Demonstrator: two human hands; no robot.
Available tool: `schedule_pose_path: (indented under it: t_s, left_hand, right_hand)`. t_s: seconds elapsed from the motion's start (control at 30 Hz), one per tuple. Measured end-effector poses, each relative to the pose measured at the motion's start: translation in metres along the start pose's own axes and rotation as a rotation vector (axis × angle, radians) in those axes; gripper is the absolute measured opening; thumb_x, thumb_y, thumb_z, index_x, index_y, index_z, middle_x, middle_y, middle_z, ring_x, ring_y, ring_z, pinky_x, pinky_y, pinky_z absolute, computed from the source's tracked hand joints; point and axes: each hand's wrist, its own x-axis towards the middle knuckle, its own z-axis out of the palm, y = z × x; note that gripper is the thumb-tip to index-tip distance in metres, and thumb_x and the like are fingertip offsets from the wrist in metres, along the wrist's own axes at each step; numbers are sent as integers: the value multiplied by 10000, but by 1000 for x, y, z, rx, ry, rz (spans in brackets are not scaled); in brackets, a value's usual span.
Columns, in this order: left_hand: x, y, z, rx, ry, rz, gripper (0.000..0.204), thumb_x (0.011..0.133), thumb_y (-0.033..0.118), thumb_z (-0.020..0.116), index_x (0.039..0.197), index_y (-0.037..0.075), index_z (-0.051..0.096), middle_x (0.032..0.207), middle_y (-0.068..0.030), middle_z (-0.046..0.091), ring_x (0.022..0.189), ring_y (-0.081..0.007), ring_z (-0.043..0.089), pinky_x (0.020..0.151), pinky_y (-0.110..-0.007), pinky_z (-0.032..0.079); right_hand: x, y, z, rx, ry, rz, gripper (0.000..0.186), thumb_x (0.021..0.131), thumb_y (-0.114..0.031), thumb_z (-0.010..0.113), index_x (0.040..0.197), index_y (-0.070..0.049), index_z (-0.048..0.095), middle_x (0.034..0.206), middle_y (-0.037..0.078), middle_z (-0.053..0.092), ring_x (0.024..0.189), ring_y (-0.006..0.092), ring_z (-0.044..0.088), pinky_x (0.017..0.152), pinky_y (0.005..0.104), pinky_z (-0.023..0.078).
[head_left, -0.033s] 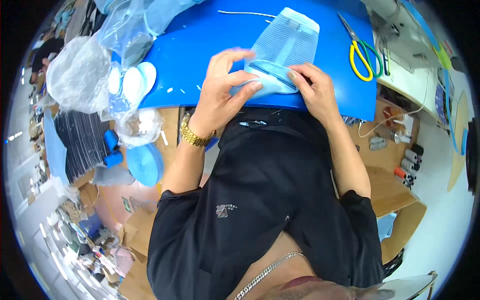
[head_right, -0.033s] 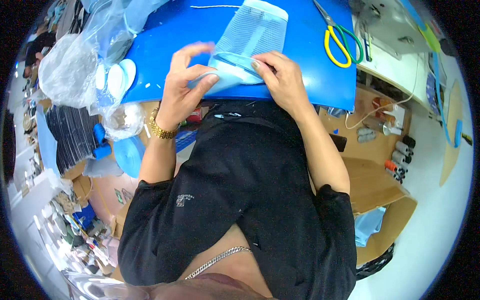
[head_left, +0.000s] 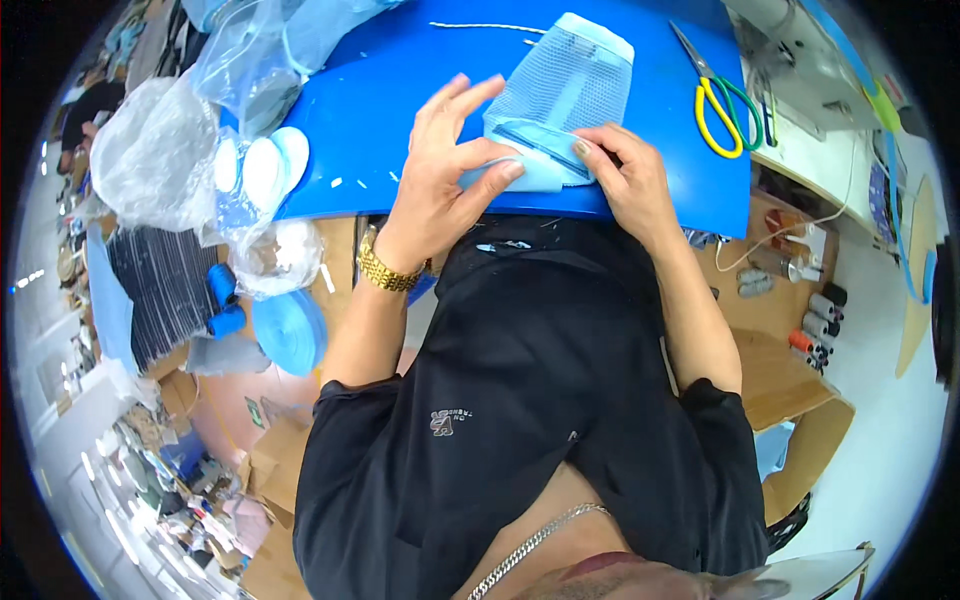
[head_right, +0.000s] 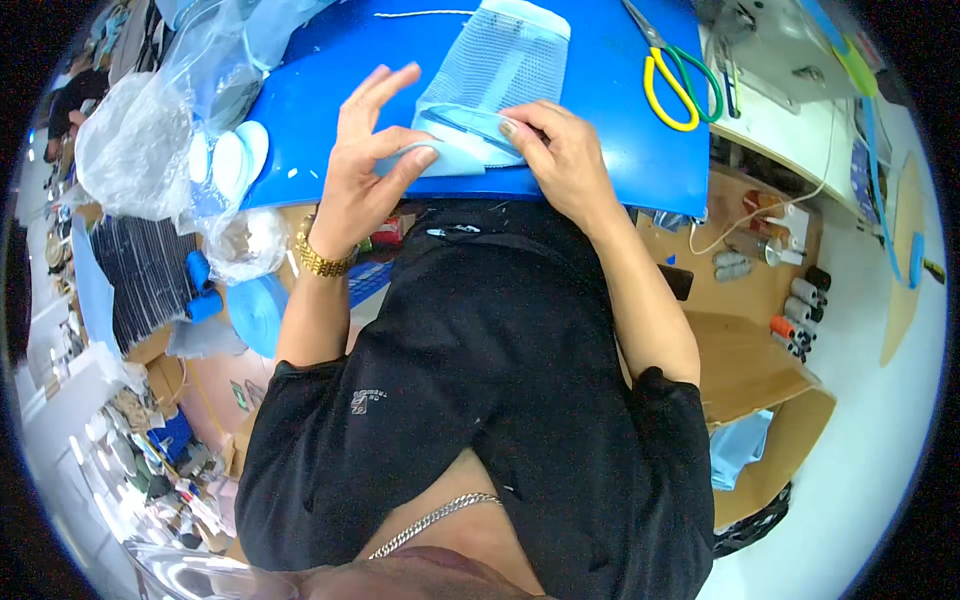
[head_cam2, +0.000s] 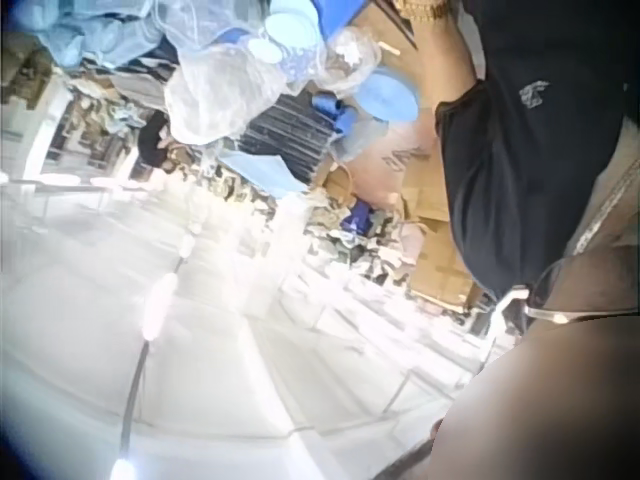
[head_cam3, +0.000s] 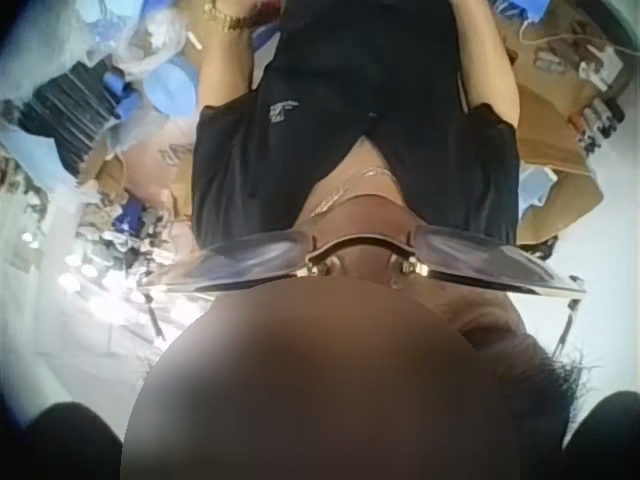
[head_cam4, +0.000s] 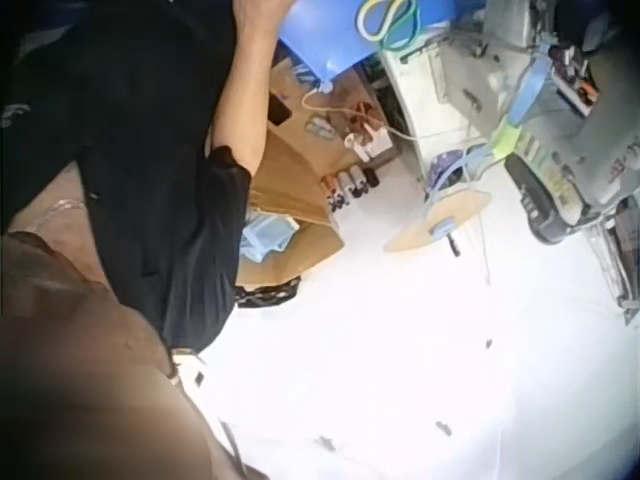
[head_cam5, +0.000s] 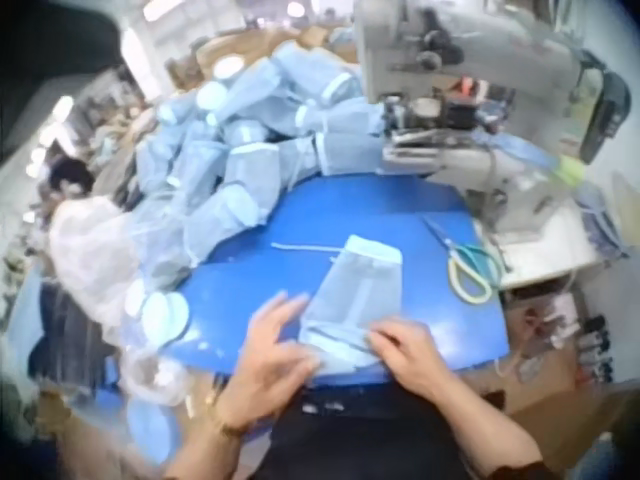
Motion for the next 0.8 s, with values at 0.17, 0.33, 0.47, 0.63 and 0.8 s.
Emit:
schedule_pose_path:
  t_s: [0.17,0.33,0.47,0.63,0.8]
  left_hand:
    - [18,-17,17,137,-140,55,155,863,198,643,905,53,680,1326,-156,522,1303,-360,383,1069,-463,277]
    - [24,-19,26,-301,-157,-90,177,871,162,634,926,-1,677,958,-119,655,971,-253,569,879,-355,429]
    - [22,-15,29,-359,-128,-122,177,883,134,624,958,-21,668,943,-108,645,911,-214,585,817,-305,455]
    - [21,-16,29,-395,-122,-164,184,894,135,618,957,-32,663,926,-89,644,875,-173,589,776,-276,464]
    - [17,-15,28,-435,-160,-305,190,885,150,643,956,-25,665,930,-70,652,849,-125,593,754,-258,476]
  right_hand:
    - [-5,-3,-8,263,-3,46,145,893,-97,583,972,2,653,857,57,642,803,129,586,689,253,457]
    - [-8,-6,-15,205,28,-13,131,883,-100,600,951,-1,651,855,55,632,784,133,579,694,260,455]
    - [-5,-16,-22,94,-93,-99,149,852,-133,659,907,5,647,833,47,601,722,116,524,631,244,406]
    - [-1,-5,-13,103,-20,-60,214,806,-203,711,822,2,653,755,62,589,650,138,513,564,276,379]
    - [-3,-3,-10,121,-42,10,227,799,-223,721,788,-7,652,734,40,584,630,110,500,547,267,376]
